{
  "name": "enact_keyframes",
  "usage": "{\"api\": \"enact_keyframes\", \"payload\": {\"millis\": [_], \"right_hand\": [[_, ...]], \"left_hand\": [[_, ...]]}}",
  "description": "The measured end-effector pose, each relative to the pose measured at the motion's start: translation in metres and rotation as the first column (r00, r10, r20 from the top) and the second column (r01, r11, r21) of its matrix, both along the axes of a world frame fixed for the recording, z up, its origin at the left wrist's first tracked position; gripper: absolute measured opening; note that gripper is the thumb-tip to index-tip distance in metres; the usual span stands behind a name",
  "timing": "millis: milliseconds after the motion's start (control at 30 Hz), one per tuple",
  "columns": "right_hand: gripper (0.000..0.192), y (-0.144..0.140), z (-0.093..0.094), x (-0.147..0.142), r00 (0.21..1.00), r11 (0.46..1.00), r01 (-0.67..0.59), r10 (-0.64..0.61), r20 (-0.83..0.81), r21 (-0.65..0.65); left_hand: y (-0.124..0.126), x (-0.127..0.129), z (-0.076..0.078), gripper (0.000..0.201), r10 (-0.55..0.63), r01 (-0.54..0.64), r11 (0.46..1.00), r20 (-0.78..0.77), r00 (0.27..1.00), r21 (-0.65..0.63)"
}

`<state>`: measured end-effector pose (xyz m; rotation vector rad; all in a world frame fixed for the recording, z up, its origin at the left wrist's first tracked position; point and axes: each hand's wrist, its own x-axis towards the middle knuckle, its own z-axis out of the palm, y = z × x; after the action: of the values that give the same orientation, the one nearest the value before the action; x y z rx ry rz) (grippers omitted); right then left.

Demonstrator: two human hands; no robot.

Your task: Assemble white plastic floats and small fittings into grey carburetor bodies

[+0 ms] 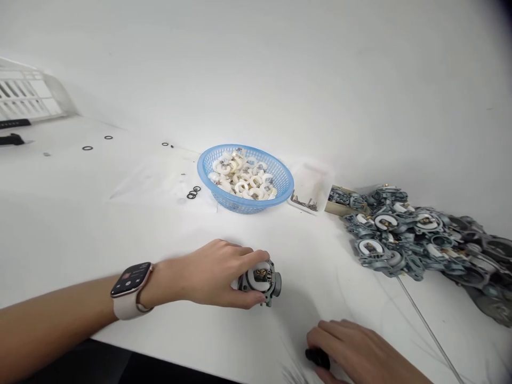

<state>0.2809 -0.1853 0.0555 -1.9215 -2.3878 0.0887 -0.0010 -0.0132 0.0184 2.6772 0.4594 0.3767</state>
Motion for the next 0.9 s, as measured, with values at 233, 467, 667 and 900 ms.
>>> {"api": "enact_keyframes", "payload": {"millis": [233,467,667,900], "right_hand": [[0.012,0.061,0.012,0.003,0.993,0.992,-0.087,0.08,-0.087,-0.089],[0.022,0.079,0.004,-0.012,0.914,0.959,-0.248,0.278,-0.296,0.135],[0.025,0.082,-0.037,-0.038,0.678,0.86,-0.204,0.469,-0.566,0.468],[0.029,0.072,-0.063,-0.058,0.523,0.876,-0.035,0.426,-0.738,0.48]], "left_hand": [[-0.001,-0.001,0.0,0.052,-0.009,0.009,1.0,-0.008,1.0,0.01],[0.0,0.001,-0.005,0.058,-0.007,0.006,1.0,0.032,0.999,0.017],[-0.002,0.002,-0.005,0.049,-0.005,0.003,1.0,0.064,0.998,0.026],[-0.005,0.003,-0.004,0.046,0.012,-0.016,0.998,0.073,0.997,0.066]]}}
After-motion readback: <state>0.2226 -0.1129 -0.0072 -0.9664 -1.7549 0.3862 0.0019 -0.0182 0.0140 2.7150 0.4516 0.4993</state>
